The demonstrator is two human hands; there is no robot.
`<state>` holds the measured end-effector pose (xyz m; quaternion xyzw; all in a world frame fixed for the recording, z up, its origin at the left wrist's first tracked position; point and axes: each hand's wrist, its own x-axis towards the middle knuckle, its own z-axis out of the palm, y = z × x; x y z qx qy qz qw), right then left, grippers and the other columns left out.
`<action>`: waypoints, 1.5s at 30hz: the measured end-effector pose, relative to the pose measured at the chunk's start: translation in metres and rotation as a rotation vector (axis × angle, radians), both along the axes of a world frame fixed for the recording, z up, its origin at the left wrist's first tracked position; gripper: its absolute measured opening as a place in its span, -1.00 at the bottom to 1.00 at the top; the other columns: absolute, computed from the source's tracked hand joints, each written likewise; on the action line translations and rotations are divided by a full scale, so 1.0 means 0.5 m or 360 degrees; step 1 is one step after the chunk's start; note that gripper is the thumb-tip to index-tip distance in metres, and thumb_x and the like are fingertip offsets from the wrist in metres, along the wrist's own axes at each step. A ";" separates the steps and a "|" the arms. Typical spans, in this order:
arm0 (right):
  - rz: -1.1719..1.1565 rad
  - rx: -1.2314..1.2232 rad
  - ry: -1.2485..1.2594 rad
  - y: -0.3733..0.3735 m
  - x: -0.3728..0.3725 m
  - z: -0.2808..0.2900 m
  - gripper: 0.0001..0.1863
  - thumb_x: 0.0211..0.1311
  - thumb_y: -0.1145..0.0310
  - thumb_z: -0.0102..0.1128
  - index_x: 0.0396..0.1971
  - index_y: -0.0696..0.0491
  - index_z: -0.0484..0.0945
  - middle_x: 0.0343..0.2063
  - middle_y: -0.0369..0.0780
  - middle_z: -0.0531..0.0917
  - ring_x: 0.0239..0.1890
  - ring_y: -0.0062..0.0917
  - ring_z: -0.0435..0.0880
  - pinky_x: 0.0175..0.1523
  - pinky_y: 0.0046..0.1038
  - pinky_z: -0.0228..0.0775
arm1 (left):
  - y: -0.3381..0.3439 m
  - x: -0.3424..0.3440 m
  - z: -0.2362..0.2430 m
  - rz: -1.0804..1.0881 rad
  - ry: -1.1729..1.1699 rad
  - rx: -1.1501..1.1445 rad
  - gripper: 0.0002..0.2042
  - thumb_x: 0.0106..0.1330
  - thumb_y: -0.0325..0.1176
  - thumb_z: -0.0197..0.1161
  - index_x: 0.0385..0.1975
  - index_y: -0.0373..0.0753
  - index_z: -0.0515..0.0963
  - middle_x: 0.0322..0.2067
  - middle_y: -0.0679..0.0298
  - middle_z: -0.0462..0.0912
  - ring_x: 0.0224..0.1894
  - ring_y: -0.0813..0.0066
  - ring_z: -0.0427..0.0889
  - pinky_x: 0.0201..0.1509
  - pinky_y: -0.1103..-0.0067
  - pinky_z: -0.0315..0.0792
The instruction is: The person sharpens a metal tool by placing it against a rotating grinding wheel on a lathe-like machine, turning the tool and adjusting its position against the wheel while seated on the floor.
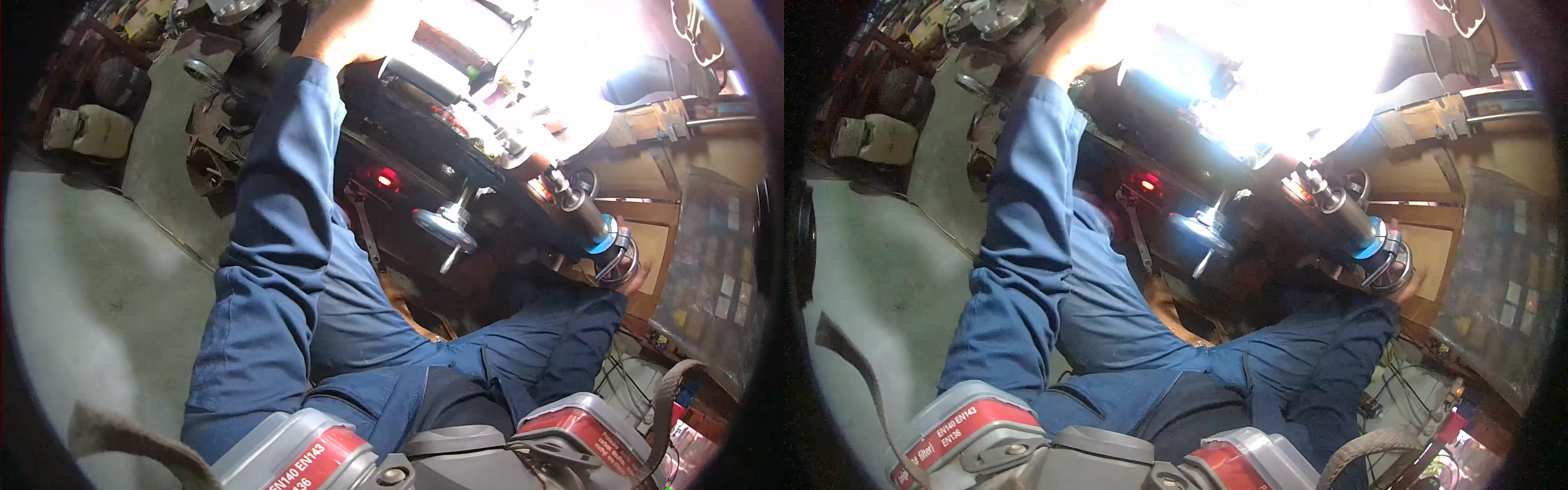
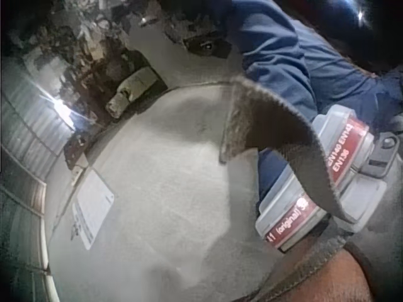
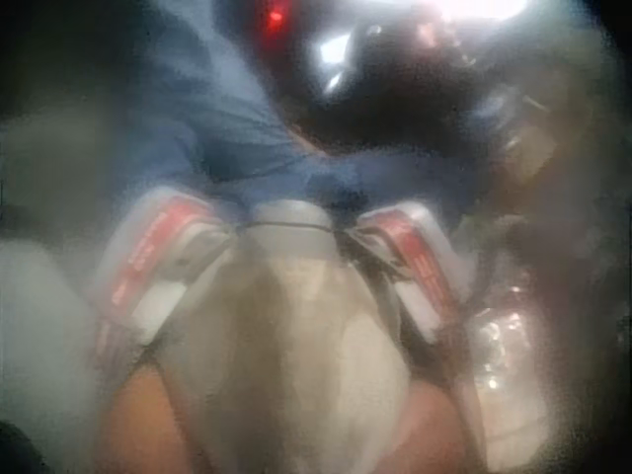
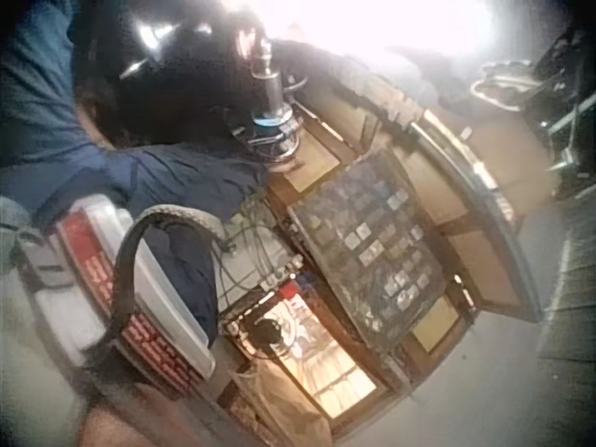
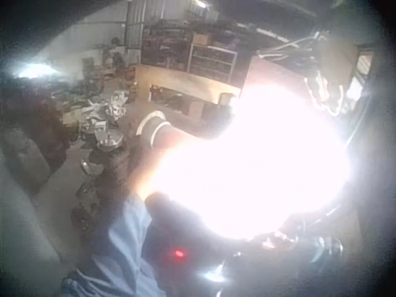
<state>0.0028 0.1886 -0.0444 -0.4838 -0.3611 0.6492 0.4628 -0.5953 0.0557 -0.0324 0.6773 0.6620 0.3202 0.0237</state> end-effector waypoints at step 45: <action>0.0626 -0.1021 0.0911 -0.349 -0.790 -0.320 -0.73 0.53 0.21 -0.06 -0.19 0.13 0.46 -0.48 -0.22 0.52 -0.58 -0.54 0.42 -0.50 -0.52 0.29 | -0.151 0.167 -0.313 0.0910 -0.2023 -0.0408 -0.69 0.41 -0.11 0.13 -0.06 -0.19 0.57 -0.51 0.27 0.57 -0.59 0.52 0.52 -0.59 0.61 0.34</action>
